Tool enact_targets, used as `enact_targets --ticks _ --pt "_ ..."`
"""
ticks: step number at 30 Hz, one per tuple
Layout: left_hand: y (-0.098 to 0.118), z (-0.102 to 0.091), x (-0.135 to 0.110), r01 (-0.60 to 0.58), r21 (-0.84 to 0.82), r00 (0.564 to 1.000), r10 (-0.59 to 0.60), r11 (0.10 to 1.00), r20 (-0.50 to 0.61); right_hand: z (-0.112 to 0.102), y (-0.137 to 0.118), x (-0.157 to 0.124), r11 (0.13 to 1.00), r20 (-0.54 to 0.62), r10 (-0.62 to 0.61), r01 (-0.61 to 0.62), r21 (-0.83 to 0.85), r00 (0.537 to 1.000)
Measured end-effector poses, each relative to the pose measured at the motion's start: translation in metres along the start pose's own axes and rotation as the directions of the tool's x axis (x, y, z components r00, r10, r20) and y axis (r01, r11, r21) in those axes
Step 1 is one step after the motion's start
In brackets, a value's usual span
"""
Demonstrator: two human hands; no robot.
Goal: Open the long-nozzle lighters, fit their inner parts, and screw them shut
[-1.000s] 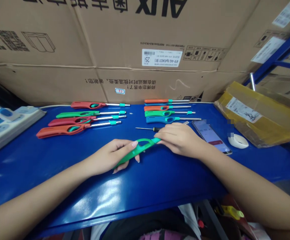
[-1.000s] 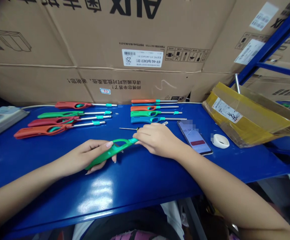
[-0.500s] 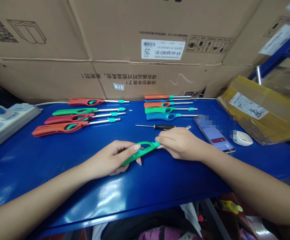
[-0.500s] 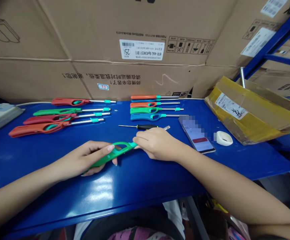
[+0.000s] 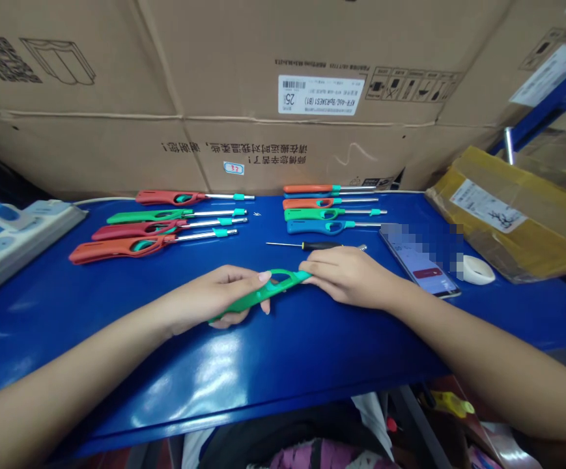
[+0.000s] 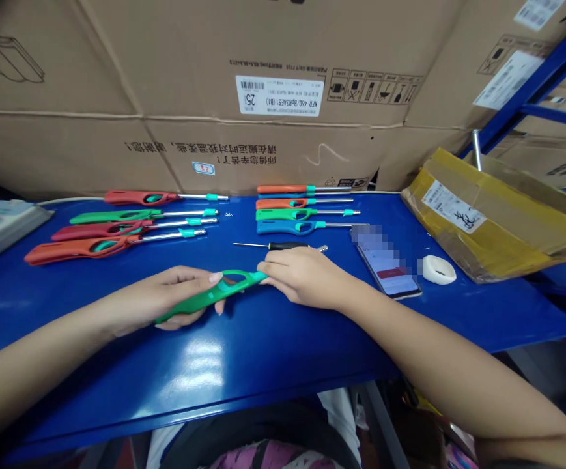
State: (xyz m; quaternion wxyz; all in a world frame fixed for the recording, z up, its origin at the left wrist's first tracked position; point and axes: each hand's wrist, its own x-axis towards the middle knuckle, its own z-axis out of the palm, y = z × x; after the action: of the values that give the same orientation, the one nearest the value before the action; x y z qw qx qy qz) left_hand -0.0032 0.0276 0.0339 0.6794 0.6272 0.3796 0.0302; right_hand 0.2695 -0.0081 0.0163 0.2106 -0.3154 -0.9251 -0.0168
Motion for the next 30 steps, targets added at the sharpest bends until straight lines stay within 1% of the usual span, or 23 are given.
enact_targets --ticks 2,3,4,5,6,7,8,9,10,11,12,13,15,16,17,20,23,26,30 --pt "0.002 0.003 0.000 -0.098 0.159 0.990 0.113 0.982 -0.087 -0.002 0.001 0.002 0.997 0.045 0.061 -0.063 0.052 0.997" --pt "0.003 0.004 0.001 -0.164 0.263 0.970 0.204 0.951 -0.130 -0.003 0.001 0.003 0.994 0.033 0.085 -0.087 0.059 0.996" --pt "0.005 0.004 0.001 -0.232 0.374 0.935 0.312 0.898 -0.167 -0.004 0.000 0.004 0.993 -0.015 0.108 -0.107 0.055 0.994" --pt "0.006 0.005 0.002 -0.284 0.489 0.887 0.420 0.825 -0.194 -0.005 -0.001 0.005 0.991 -0.090 0.130 -0.127 0.047 0.987" --pt "0.008 0.005 0.003 -0.304 0.603 0.830 0.515 0.737 -0.211 -0.006 -0.002 0.006 0.988 -0.185 0.155 -0.149 0.049 0.970" --pt "0.011 0.005 0.005 -0.284 0.713 0.780 0.587 0.641 -0.217 -0.008 -0.003 0.007 0.983 -0.279 0.182 -0.169 0.069 0.943" --pt "0.015 0.004 0.008 -0.230 0.812 0.741 0.637 0.536 -0.210 -0.010 -0.004 0.008 0.978 -0.354 0.207 -0.182 0.102 0.912" --pt "0.019 0.004 0.012 -0.152 0.893 0.716 0.670 0.424 -0.196 -0.011 -0.004 0.008 0.972 -0.398 0.230 -0.192 0.133 0.888" --pt "0.026 0.004 0.017 -0.071 0.946 0.713 0.680 0.315 -0.173 -0.013 -0.004 0.008 0.967 -0.403 0.249 -0.203 0.153 0.881" --pt "0.033 0.003 0.024 -0.014 0.977 0.728 0.672 0.213 -0.137 -0.014 -0.003 0.007 0.963 -0.373 0.263 -0.221 0.153 0.889" --pt "0.040 0.001 0.032 0.012 0.991 0.746 0.658 0.135 -0.099 -0.014 -0.002 0.006 0.960 -0.316 0.278 -0.249 0.131 0.907" --pt "0.049 -0.002 0.042 0.018 0.995 0.755 0.652 0.094 -0.075 -0.014 0.000 0.005 0.955 -0.240 0.297 -0.283 0.092 0.924" --pt "0.065 -0.011 0.065 -0.007 0.996 0.766 0.640 0.091 -0.053 -0.011 0.004 0.003 0.941 -0.095 0.337 -0.339 0.005 0.937" --pt "0.073 -0.017 0.078 -0.013 0.996 0.765 0.643 0.091 -0.049 -0.009 0.007 0.001 0.934 -0.044 0.355 -0.356 -0.021 0.934" --pt "0.080 -0.022 0.091 -0.019 0.995 0.764 0.644 0.094 -0.047 -0.007 0.010 0.000 0.932 -0.022 0.360 -0.360 -0.029 0.933" --pt "0.097 -0.037 0.126 -0.017 0.993 0.758 0.649 0.116 -0.062 -0.003 0.022 -0.002 0.925 0.003 0.379 -0.378 -0.024 0.926" --pt "0.105 -0.043 0.153 -0.048 0.993 0.757 0.653 0.109 -0.035 -0.004 0.031 -0.004 0.911 0.012 0.413 -0.413 -0.015 0.911" --pt "0.106 -0.043 0.170 -0.062 0.995 0.755 0.656 0.081 -0.006 -0.008 0.034 -0.004 0.903 0.031 0.430 -0.430 -0.014 0.902" --pt "0.104 -0.041 0.179 -0.042 0.998 0.739 0.674 0.050 -0.003 -0.010 0.031 -0.003 0.894 0.056 0.448 -0.447 -0.031 0.892"
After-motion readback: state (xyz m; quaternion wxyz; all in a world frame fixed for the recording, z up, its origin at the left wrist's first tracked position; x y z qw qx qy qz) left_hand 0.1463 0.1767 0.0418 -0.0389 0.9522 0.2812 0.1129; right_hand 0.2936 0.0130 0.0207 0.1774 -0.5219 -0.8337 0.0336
